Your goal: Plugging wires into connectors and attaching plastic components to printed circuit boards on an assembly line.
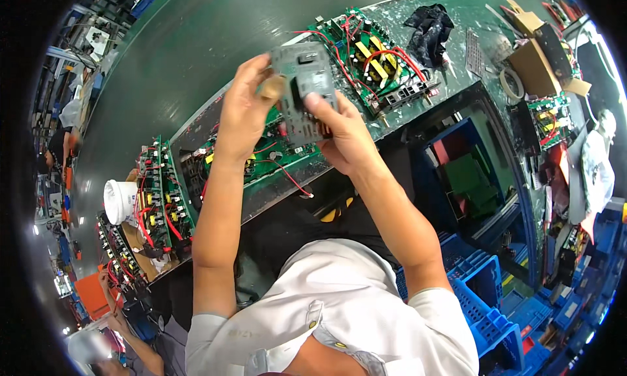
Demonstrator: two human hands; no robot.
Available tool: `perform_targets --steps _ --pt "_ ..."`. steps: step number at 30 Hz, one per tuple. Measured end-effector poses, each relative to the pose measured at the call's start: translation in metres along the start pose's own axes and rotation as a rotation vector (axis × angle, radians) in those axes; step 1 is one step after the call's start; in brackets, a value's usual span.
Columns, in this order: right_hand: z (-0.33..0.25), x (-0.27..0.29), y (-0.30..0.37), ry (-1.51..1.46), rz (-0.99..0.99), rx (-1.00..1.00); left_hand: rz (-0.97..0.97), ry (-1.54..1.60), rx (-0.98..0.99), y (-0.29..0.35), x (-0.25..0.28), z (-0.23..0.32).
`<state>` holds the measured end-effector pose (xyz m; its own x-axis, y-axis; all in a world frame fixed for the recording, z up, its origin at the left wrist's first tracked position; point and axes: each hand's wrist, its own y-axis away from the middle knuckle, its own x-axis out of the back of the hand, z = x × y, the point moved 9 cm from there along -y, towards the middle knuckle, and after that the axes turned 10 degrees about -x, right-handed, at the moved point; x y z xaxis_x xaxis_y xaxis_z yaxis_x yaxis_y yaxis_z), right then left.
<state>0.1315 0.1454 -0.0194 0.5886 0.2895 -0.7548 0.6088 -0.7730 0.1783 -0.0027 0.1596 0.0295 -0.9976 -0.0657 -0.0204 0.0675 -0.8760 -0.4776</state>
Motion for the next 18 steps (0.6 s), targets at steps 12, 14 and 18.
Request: perform_targets --steps 12,14,18 --pt "0.013 0.000 0.004 -0.121 0.051 0.073 0.248 0.413 0.018 -0.001 0.021 0.021" --pt "0.037 -0.015 0.001 -0.107 -0.076 0.000 0.364 0.594 0.026 -0.018 0.040 0.023" --pt "0.075 -0.061 0.005 -0.070 -0.199 -0.144 0.364 0.379 0.043 -0.047 0.056 0.042"
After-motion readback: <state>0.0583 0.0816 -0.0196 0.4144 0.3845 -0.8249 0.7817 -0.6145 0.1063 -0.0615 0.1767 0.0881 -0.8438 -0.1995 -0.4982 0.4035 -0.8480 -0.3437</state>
